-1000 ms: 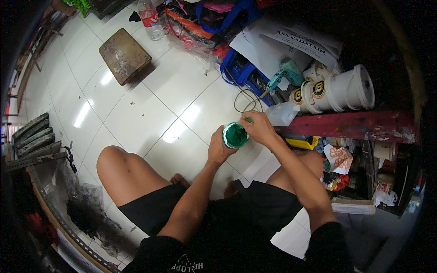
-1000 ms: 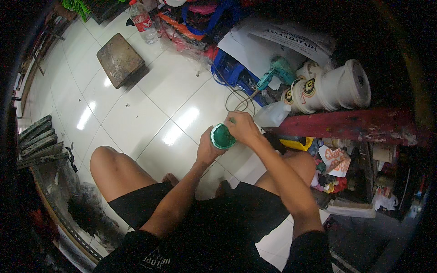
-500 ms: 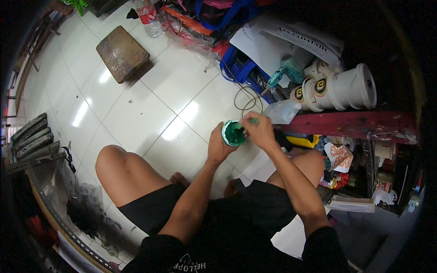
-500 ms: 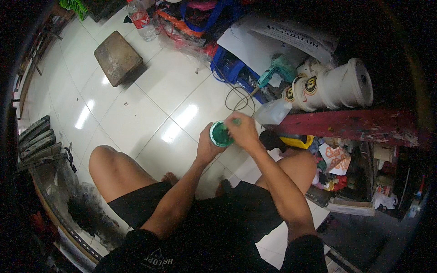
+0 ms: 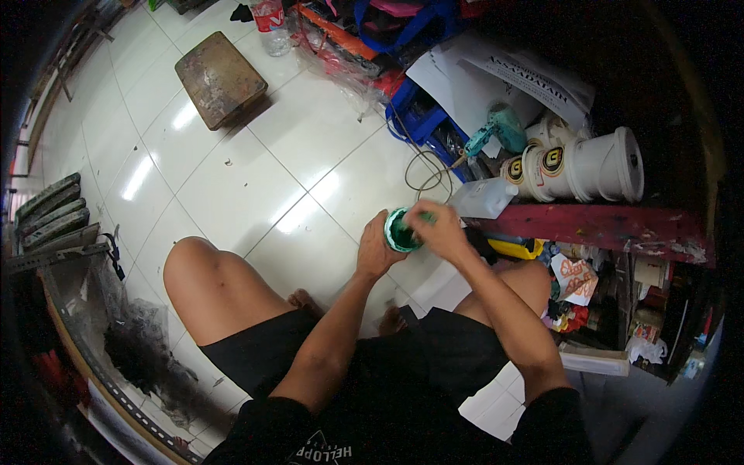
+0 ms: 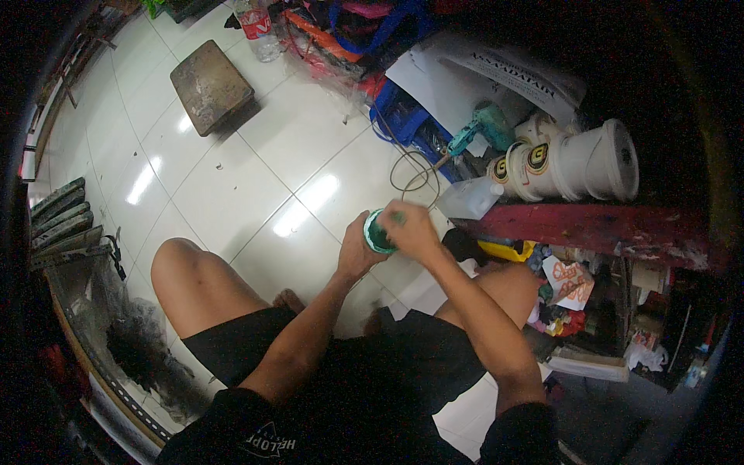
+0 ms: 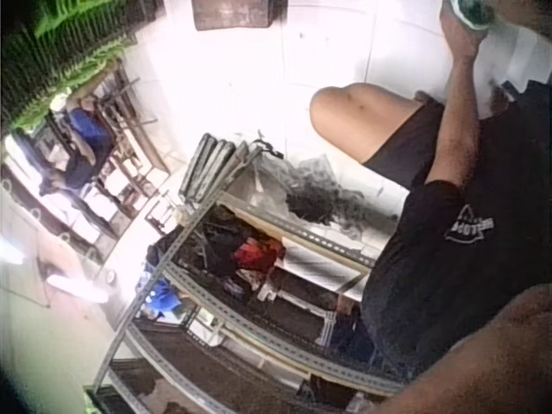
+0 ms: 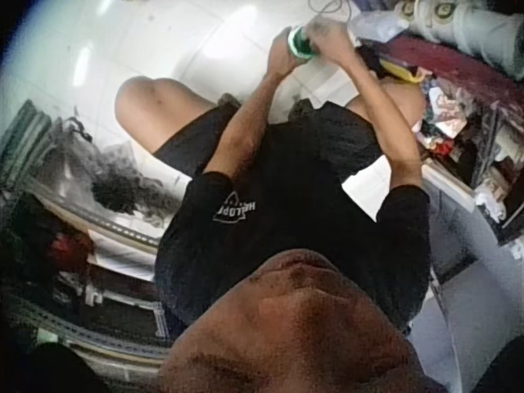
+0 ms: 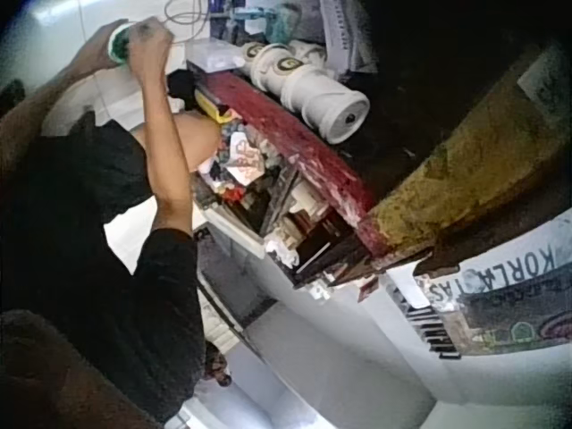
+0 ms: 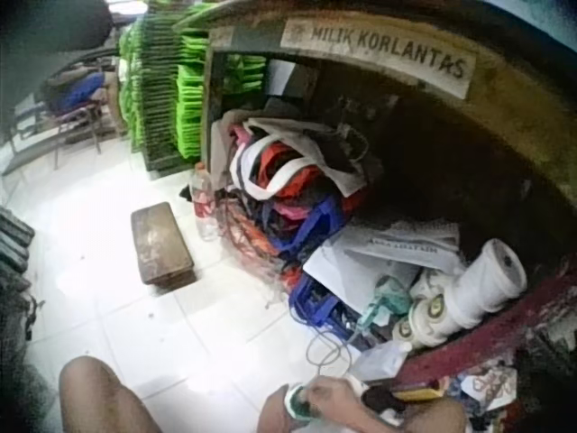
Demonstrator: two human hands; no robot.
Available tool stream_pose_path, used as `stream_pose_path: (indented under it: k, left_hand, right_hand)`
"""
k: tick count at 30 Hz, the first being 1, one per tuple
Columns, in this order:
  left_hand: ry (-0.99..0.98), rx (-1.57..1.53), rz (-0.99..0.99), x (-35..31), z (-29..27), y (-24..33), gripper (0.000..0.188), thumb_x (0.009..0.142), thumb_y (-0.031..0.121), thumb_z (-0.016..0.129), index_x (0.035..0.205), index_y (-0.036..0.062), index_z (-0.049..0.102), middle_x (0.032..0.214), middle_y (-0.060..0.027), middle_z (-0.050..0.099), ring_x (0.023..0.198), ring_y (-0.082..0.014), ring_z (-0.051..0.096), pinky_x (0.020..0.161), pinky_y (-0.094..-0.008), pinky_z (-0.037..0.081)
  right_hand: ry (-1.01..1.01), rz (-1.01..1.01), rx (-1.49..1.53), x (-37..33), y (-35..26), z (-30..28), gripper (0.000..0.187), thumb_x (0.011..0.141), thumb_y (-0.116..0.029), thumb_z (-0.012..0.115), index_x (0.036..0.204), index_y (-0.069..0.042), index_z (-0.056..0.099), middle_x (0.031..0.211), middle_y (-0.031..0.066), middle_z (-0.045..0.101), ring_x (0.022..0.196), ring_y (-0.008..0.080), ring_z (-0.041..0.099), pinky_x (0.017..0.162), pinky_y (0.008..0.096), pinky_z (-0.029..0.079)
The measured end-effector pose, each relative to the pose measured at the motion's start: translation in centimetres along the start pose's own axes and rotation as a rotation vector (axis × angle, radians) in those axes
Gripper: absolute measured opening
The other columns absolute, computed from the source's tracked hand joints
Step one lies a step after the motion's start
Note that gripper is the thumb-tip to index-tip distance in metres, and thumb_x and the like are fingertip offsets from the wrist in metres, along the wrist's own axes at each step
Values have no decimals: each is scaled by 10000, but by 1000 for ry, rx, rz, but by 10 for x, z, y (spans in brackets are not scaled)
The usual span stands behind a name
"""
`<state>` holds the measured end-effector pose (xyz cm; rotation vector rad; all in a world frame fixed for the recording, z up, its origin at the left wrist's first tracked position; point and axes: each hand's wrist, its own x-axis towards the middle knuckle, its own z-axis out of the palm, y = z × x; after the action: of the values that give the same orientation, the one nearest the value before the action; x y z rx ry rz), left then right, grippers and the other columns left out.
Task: The person retrieves a container of green paint and a bottle of blue liquid from a shelf, then sits on the floor to pour the liquid into the paint and stir it using a spatula.
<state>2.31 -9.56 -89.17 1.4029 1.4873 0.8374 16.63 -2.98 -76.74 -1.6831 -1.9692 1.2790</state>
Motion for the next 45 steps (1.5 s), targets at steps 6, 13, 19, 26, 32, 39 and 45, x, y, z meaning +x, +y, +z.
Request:
stream_pose_path:
  k: [6,13,19,26,32,39,45]
  left_hand:
    - [-14,8,24,3,-5,2,975,596,214,892,1406,-49,418,1281,-252,574,1207,-428,533,1041,-463,441]
    - [13,2,68,0,-4,-5,968,594,234,912,1382,-15,407,1259,-225,572,1172,-423,534,997,-475,449]
    - [26,55,44,0,1,-6,1049,569,274,934,1415,-7,381,1306,-213,554,1184,-409,532,1019,-479,425]
    - [157,112,79,-6,10,0,1053,557,273,950,1404,-51,413,1293,-228,576,1188,-413,539,1010,-484,437]
    - [175,46,115,-7,16,-10,1139,540,353,943,1436,-39,359,1373,-232,521,1256,-415,499,1044,-488,407]
    - [80,67,94,-3,0,-12,1028,563,278,915,1395,-48,405,1335,-235,533,1216,-433,504,1024,-490,416]
    - [88,37,100,7,-8,0,891,562,233,905,1312,-10,492,1192,-225,626,1119,-414,579,963,-480,462]
  right_hand:
    - [184,10,-16,8,-10,-12,164,858,-147,673,882,14,648,859,227,673,838,414,666,767,450,516]
    - [200,-95,-109,1,-2,-15,150,862,-142,673,890,5,657,875,220,678,844,411,667,766,452,517]
    - [185,121,12,-14,13,0,121,867,-115,663,922,-9,676,860,199,694,824,352,699,776,414,536]
    - [379,111,54,-14,29,15,154,887,-134,651,916,17,644,807,208,683,760,322,697,710,433,537]
    - [282,109,-103,-23,27,29,142,905,-128,643,905,14,642,850,192,689,816,317,693,772,382,534]
    - [-306,-263,-303,-26,21,7,173,808,-6,673,979,-26,690,942,161,658,926,357,659,802,417,530]
    - [-338,-489,-471,-8,25,-10,291,728,-1,660,1015,-48,657,1030,135,605,988,372,621,828,456,519]
